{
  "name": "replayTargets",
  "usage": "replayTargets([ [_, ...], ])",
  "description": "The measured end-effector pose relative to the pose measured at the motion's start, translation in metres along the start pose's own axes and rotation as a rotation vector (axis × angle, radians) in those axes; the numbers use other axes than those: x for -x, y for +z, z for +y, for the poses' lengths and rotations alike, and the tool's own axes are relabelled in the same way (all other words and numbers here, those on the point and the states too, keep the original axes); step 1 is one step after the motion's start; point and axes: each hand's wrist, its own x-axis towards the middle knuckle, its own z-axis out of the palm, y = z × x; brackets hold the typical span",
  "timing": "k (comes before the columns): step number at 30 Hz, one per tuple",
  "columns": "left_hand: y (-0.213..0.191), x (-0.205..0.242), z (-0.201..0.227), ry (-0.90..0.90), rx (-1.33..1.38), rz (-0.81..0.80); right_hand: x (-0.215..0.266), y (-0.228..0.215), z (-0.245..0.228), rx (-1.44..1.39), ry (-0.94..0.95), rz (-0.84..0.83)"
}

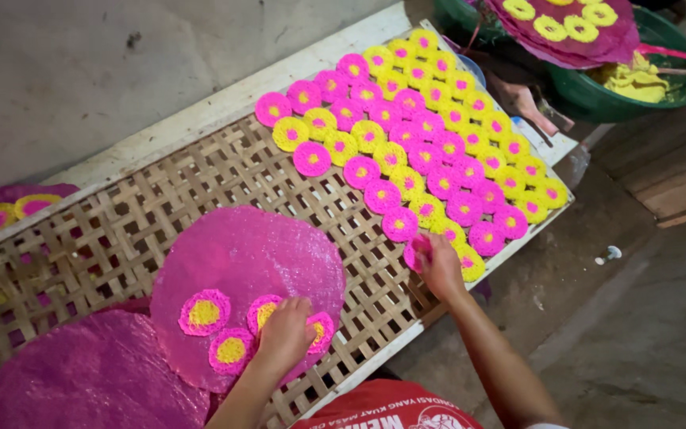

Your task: The person is arranging small yellow and pink circular items onto larger purple circular bases on a wooden lattice rack by hand.

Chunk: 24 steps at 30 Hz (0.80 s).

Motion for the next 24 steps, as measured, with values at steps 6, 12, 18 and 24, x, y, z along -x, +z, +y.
replayTargets([
  [6,-0.033,0.0,0.016,-0.268,0.377,-0.292,-0.01,-0.002,0.013,-0.35,0.188,-0.039],
  [12,-0.04,-0.003,0.041,-0.034,0.715,-0.253,-0.012,0.005,-0.004,0.103,-0.078,0.032],
  [18,-0.051,-0.022,0.084,-0.13,0.572,-0.214,0.015,0.003,-0.024,0.227,0.056,0.045],
  [24,-0.041,-0.028,0.126,0.143,0.409,-0.047,0.082,0.013,-0.027,-1.394,0.829,-0.498],
])
